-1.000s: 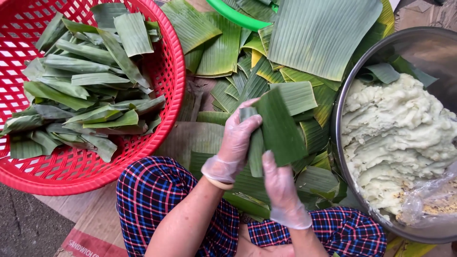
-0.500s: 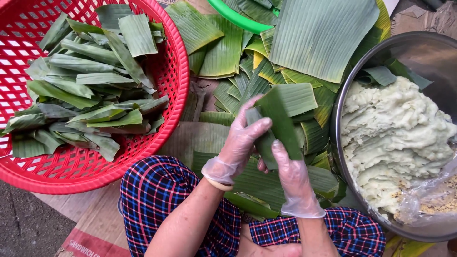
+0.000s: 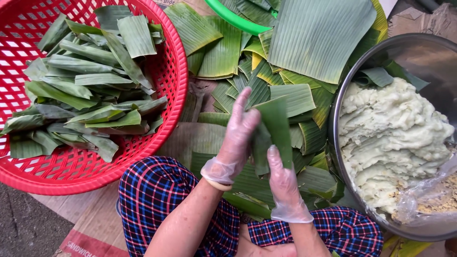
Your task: Wrapping portions of dough in banana leaves to prepare food packets.
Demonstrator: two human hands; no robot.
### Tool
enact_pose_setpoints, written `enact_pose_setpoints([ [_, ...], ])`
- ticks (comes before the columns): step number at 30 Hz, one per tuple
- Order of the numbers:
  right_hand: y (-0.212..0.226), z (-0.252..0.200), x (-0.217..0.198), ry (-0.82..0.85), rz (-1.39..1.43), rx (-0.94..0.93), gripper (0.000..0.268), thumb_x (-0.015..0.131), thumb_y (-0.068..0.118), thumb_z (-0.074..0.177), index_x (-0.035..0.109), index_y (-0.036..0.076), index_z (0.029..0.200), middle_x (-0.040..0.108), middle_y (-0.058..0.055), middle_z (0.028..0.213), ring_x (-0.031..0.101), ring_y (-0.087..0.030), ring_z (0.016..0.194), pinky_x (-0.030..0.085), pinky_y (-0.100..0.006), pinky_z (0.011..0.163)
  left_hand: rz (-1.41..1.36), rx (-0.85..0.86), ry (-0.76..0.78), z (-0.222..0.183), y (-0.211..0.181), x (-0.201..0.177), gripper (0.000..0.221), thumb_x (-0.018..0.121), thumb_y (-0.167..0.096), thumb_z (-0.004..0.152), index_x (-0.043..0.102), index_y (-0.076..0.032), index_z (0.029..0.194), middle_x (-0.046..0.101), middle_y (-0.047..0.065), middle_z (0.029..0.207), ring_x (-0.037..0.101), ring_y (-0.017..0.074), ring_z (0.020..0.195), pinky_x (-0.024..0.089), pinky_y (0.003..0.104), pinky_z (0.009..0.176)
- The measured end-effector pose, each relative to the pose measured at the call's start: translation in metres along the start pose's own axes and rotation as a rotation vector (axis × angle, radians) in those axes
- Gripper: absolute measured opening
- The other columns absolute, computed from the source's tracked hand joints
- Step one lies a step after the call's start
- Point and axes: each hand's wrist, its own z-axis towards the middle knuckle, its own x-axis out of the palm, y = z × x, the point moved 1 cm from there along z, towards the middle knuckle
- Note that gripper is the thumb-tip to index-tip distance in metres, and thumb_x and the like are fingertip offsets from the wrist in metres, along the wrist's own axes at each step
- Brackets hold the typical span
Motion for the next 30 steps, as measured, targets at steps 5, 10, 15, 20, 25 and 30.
enact_pose_setpoints([
  [5,-0.025,0.004,0.0,-0.096,-0.111,-0.118,0.048,0.045,0.039,0.103,0.064,0.0,0.124,0.071,-0.016,0.107,0.07,-0.025,0.098,0.054,-0.038,0.093,0.112,-0.017,0.012,-0.014,0.011,0.017,0.073,0.071,-0.005,0.087,0.043,-0.013,0.153,0.06,0.009,0.138,0.055,0.0182,0.126,0.045,0.041,0.112],
  [10,0.011,0.009,-0.003,-0.071,-0.391,-0.286,0.038,0.058,0.02,0.1,0.057,0.007,0.136,0.071,-0.022,0.105,0.072,-0.036,0.096,0.058,-0.052,0.089,0.046,-0.036,-0.021,-0.012,0.003,0.014,0.049,0.072,-0.004,0.088,0.059,-0.011,0.135,0.071,0.007,0.12,0.067,0.0174,0.109,0.055,0.037,0.1],
  [15,0.018,0.013,-0.003,0.122,-0.351,-0.092,0.053,0.056,0.036,0.101,0.054,0.003,0.141,0.063,-0.028,0.134,0.058,-0.044,0.127,0.044,-0.059,0.108,-0.097,-0.109,-0.121,0.005,0.002,0.007,0.019,0.07,-0.013,0.091,0.065,0.001,0.103,0.073,0.026,0.078,0.075,0.03,0.066,0.062,0.04,0.059],
  [20,0.004,0.017,0.032,0.105,-0.242,-0.074,0.056,0.027,0.043,0.105,0.039,0.008,0.148,0.067,-0.028,0.117,0.067,-0.039,0.102,0.055,-0.051,0.082,0.04,0.041,-0.259,0.009,0.008,0.004,0.017,0.069,-0.012,0.095,0.066,-0.007,0.111,0.069,0.009,0.08,0.071,0.0201,0.063,0.061,0.03,0.059],
  [25,0.028,0.011,0.011,0.246,-0.161,0.056,0.069,0.04,0.043,0.104,0.034,-0.005,0.153,0.054,-0.032,0.144,0.052,-0.044,0.136,0.036,-0.057,0.117,-0.016,0.037,-0.163,0.009,0.001,0.006,0.03,0.062,-0.014,0.1,0.064,-0.001,0.126,0.061,0.008,0.065,0.07,0.0211,0.055,0.062,0.03,0.055],
  [30,-0.012,0.003,0.03,-0.037,-0.447,-0.235,0.049,0.035,0.029,0.108,0.045,-0.005,0.142,0.068,-0.037,0.104,0.068,-0.051,0.098,0.052,-0.061,0.086,0.09,0.159,-0.283,0.015,0.028,0.0,0.024,0.049,-0.014,0.106,0.068,-0.009,0.12,0.051,0.008,0.048,0.06,0.0188,0.043,0.05,0.024,0.045],
])
